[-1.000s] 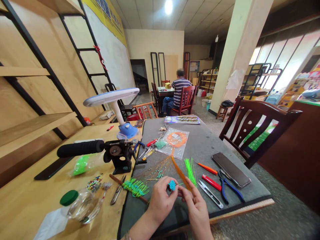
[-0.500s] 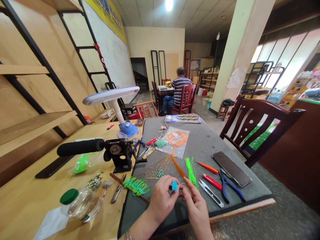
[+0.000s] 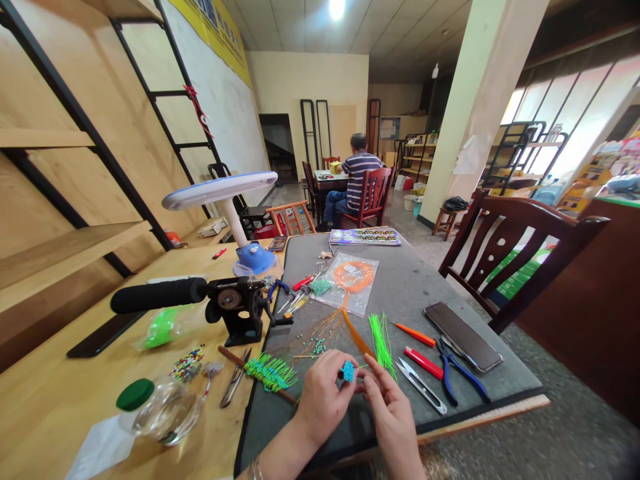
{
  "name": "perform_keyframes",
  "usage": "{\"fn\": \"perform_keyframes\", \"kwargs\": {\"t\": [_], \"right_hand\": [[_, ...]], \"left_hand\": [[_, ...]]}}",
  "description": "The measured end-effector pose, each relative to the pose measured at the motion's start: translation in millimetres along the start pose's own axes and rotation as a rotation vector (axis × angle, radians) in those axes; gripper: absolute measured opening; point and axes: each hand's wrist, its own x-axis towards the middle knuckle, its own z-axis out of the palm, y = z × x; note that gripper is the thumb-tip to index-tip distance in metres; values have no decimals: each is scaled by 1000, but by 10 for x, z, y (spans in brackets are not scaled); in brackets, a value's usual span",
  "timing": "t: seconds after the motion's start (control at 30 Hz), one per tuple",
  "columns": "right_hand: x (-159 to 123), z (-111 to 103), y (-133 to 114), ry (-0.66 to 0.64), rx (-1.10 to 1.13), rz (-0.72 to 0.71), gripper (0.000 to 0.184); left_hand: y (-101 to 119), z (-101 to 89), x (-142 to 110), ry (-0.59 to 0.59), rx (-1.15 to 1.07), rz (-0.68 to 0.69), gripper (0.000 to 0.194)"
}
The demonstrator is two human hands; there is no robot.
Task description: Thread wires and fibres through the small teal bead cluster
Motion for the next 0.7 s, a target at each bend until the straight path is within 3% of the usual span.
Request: {"fn": "perform_keyframes", "kwargs": {"t": [0.13,0.2,0.37,0.5,0.6,0.7], "right_hand": [[36,-65,10,-49,-80,-53,55],[100,-197,-62,-35,-242,-140,49],[340,-709,-434,107,-1069,-515,24],[507,-928,-540,59,-1608,-464,17],[625,-948,-472,64,-1718,-445,20],[692,-898,-415,104,-1475,-430,19]], "left_hand": [[-14,5,7,-3,2,2,8],[-29,1,13,-2,-5,4,8],[-74,-36,35,12,-32,-4,9],[-76,-60,53,17,-34,6,9],[-60,-69,66,14,-25,0,9],[-45,-86,86,6,-16,-10,9]]}}
